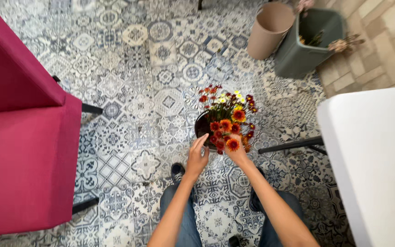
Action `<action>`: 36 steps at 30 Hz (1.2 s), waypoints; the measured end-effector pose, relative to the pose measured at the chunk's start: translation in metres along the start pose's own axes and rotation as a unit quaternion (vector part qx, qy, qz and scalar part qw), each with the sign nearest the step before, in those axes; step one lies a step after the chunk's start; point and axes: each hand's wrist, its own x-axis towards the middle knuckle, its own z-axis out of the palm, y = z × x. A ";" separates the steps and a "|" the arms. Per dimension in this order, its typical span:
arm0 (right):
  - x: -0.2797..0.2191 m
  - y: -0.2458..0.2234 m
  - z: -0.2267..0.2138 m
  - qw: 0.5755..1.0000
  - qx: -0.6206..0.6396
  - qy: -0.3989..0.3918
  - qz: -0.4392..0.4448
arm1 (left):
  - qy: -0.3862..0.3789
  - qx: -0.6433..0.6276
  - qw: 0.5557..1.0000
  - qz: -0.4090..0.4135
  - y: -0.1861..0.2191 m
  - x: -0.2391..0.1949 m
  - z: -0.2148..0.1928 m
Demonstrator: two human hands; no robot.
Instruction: The person picks stems of flowers from a container and a table, gathers them into a bunch by hand, and secures the stems together by wrapping them with a ribbon.
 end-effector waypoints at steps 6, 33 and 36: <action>-0.051 -0.110 -0.047 0.994 -0.082 0.063 0.023 | -0.055 -0.023 0.995 0.078 0.074 -0.032 -0.005; -0.331 -0.348 -0.208 0.942 -0.258 0.213 -0.040 | -0.167 -0.088 0.945 0.268 0.297 -0.205 0.109; -0.351 -0.369 -0.217 0.939 -0.241 0.243 -0.037 | -0.219 -0.185 0.924 0.251 0.320 -0.216 0.123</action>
